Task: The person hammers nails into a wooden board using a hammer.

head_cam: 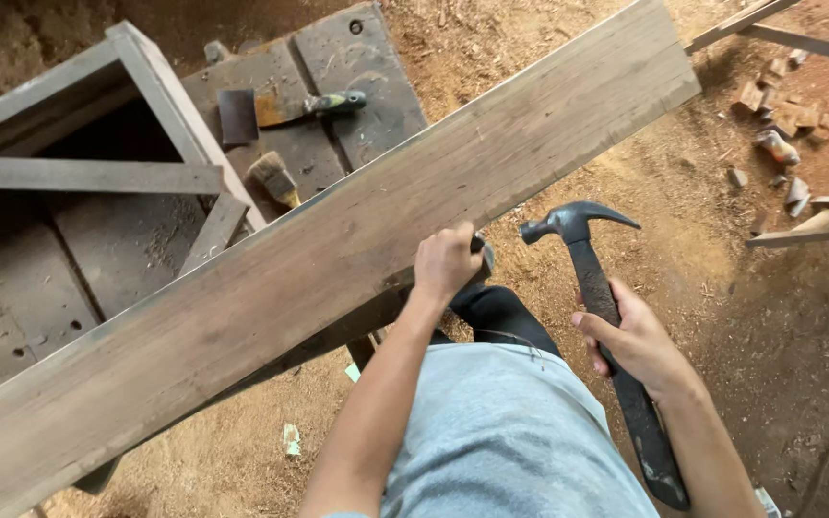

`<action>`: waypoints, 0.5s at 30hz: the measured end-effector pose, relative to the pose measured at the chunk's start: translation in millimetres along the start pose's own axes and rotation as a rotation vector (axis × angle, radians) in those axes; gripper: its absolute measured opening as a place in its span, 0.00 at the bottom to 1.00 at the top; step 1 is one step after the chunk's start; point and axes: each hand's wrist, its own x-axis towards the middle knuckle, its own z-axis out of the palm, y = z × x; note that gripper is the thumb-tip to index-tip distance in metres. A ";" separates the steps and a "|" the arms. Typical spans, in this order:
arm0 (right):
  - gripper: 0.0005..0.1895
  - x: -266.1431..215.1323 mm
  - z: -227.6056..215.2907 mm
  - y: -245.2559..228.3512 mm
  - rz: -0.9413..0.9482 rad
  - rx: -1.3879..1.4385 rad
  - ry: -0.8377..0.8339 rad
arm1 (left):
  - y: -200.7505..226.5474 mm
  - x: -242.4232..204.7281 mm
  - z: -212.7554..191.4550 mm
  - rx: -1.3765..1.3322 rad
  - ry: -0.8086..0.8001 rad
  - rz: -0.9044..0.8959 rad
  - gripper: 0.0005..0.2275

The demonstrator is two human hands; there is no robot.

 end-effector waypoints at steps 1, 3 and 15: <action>0.17 0.1 -1.4 -0.1 -0.027 0.011 0.004 | -4.6 1.2 -3.6 -0.105 -0.117 0.062 0.07; 0.17 -2.6 -3.5 2.1 -0.068 0.036 0.008 | -10.7 -5.2 -7.7 -0.313 -0.364 0.178 0.05; 0.14 27.2 -71.1 -5.4 -0.055 0.086 -0.102 | 1.2 -4.7 3.0 -0.032 -0.284 0.194 0.03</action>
